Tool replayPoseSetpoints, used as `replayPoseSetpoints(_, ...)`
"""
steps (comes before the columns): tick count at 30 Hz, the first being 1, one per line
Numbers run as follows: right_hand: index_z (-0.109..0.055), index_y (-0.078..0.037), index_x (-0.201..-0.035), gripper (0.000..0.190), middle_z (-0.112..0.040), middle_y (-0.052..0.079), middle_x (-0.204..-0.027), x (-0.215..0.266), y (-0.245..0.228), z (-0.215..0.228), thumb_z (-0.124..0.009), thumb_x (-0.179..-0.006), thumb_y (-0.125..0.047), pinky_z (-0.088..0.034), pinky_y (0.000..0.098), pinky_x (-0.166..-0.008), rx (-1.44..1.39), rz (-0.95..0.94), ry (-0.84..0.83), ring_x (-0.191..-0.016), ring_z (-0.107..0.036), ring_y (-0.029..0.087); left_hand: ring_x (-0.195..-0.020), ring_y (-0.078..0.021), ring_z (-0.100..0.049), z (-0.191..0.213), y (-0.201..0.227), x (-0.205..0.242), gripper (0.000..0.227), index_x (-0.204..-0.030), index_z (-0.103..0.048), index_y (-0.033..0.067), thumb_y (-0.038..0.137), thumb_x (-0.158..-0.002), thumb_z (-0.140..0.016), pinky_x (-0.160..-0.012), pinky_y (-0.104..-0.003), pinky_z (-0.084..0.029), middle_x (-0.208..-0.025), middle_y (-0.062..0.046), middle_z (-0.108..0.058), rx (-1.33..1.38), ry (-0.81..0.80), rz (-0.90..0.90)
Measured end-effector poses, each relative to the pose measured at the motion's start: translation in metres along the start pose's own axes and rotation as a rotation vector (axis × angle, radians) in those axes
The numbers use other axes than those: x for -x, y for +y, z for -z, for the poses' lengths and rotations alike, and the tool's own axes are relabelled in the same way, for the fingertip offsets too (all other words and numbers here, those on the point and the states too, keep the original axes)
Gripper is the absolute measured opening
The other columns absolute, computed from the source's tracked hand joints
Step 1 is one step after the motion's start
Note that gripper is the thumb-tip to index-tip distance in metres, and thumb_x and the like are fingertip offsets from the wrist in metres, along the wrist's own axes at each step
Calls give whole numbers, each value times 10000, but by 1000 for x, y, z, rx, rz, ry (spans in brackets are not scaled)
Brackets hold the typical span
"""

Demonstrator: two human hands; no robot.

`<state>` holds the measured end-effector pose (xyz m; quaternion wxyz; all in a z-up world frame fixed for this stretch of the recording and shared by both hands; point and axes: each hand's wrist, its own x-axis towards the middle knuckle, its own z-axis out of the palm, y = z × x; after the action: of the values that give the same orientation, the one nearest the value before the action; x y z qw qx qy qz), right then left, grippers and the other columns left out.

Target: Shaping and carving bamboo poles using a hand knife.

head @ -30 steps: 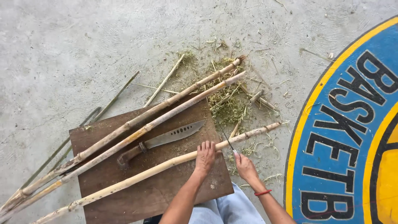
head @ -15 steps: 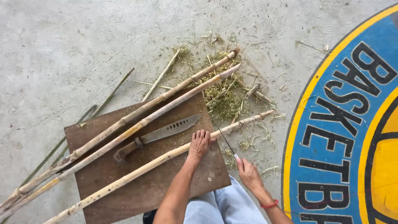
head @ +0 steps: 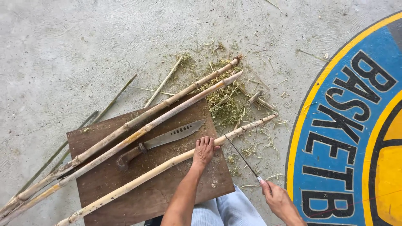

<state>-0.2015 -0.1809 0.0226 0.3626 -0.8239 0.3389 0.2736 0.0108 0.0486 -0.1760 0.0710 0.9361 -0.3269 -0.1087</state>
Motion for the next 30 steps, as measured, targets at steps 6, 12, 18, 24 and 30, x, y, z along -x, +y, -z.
replayPoseSetpoints(6,-705,-22,-923,526,-711,247,-791,-19,-20,-16,-475,-1005,-488,-540,494,-713,53,50,27,-780,-677,446,-1059,-266,-495,10,1,7,512,-1235,-539,84,539,-1021,-441,-939,-457,-400,-1117,-109,-524,16,39,18)
replayPoseSetpoints(12,-676,-5,-997,549,-694,270,-798,-100,-52,-74,-402,-1063,-476,-523,527,-685,-49,128,121,-777,-681,462,-1063,-258,-481,20,6,4,510,-1266,-517,71,530,-1060,-437,-946,-444,-396,-1119,-111,-503,32,-70,4)
replayPoseSetpoints(18,-708,-11,-898,579,-676,292,-770,-53,-35,-19,-403,-1035,-483,-521,530,-737,78,147,51,-802,-683,495,-1131,-258,-470,5,10,7,381,-1287,-515,131,435,-1069,-446,-977,-484,-376,-1167,-79,-494,58,-60,26)
replayPoseSetpoints(24,-719,-15,-898,587,-721,305,-846,-38,-20,-26,-445,-1005,-524,-528,534,-780,120,-13,18,-908,-682,491,-1158,-268,-459,5,6,4,464,-1343,-475,106,459,-1042,-467,-990,-504,-358,-1218,-110,-487,65,-77,68)
replayPoseSetpoints(30,-707,1,-912,598,-696,296,-827,-120,-52,-76,-403,-1051,-495,-529,548,-754,-1,73,88,-854,-683,510,-1172,-269,-469,12,11,10,498,-1353,-488,92,483,-1045,-501,-1013,-507,-369,-1248,-104,-502,51,-86,39)
